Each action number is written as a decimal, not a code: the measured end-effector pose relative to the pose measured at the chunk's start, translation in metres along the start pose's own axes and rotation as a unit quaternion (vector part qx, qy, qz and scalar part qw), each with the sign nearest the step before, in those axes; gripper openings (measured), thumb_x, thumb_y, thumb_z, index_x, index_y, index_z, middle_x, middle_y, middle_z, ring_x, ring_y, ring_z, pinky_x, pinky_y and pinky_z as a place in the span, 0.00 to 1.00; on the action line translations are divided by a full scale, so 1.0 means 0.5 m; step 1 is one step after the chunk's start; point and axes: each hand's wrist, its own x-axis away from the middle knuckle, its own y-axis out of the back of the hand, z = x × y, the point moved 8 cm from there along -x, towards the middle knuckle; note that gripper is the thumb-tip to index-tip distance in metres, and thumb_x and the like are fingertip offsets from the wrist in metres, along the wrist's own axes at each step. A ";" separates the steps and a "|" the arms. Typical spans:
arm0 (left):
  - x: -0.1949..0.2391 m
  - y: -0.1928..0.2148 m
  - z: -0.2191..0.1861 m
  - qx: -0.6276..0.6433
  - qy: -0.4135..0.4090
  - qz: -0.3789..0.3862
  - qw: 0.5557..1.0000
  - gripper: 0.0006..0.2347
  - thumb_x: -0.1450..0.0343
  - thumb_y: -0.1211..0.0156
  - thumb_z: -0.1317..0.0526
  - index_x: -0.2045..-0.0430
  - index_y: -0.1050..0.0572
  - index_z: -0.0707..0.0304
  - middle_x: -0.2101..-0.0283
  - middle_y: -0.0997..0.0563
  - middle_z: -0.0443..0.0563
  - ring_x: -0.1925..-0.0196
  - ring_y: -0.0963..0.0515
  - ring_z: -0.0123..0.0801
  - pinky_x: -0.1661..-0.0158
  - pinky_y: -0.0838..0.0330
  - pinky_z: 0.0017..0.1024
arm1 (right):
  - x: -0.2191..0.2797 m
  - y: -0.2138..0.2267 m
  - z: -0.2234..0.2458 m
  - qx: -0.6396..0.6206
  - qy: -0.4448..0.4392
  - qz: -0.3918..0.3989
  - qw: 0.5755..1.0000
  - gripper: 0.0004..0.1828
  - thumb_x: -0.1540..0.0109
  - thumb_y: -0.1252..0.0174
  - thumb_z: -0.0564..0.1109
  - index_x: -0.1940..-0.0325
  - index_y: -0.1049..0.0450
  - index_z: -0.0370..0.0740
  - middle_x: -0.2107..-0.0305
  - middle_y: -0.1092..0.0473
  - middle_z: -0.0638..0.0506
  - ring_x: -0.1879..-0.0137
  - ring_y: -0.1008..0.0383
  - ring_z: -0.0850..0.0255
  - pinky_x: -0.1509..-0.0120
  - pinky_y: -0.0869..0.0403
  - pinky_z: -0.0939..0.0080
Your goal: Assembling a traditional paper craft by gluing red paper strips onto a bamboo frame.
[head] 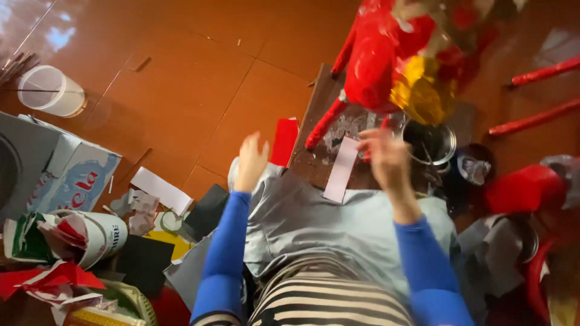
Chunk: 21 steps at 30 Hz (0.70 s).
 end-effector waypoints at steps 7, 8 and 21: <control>0.137 0.010 -0.004 -0.214 -0.023 -0.097 0.972 0.07 0.31 0.41 0.57 0.69 0.20 0.57 0.49 0.20 0.56 0.40 0.27 0.51 0.39 0.39 0.57 | -0.079 -0.195 -0.235 0.027 -0.033 0.026 0.999 0.17 0.34 0.34 0.47 0.52 0.27 0.31 0.59 0.28 0.51 0.52 0.29 0.64 0.44 0.29 0.63; 0.135 0.016 0.005 -0.217 -0.019 -0.103 0.970 0.07 0.31 0.41 0.57 0.69 0.20 0.57 0.49 0.20 0.56 0.40 0.27 0.51 0.39 0.39 0.57 | -0.082 -0.206 -0.285 0.023 -0.029 0.031 0.999 0.17 0.34 0.34 0.47 0.52 0.27 0.31 0.59 0.28 0.51 0.52 0.29 0.64 0.44 0.29 0.63; 0.134 -0.015 0.354 0.111 0.211 -0.045 0.970 0.15 0.22 0.50 0.51 0.51 0.23 0.62 0.53 0.17 0.64 0.48 0.19 0.55 0.49 0.26 0.44 | -0.149 -0.169 -0.222 -0.082 -0.163 -0.122 0.976 0.11 0.34 0.37 0.48 0.62 0.25 0.38 0.67 0.25 0.54 0.58 0.27 0.62 0.49 0.30 0.60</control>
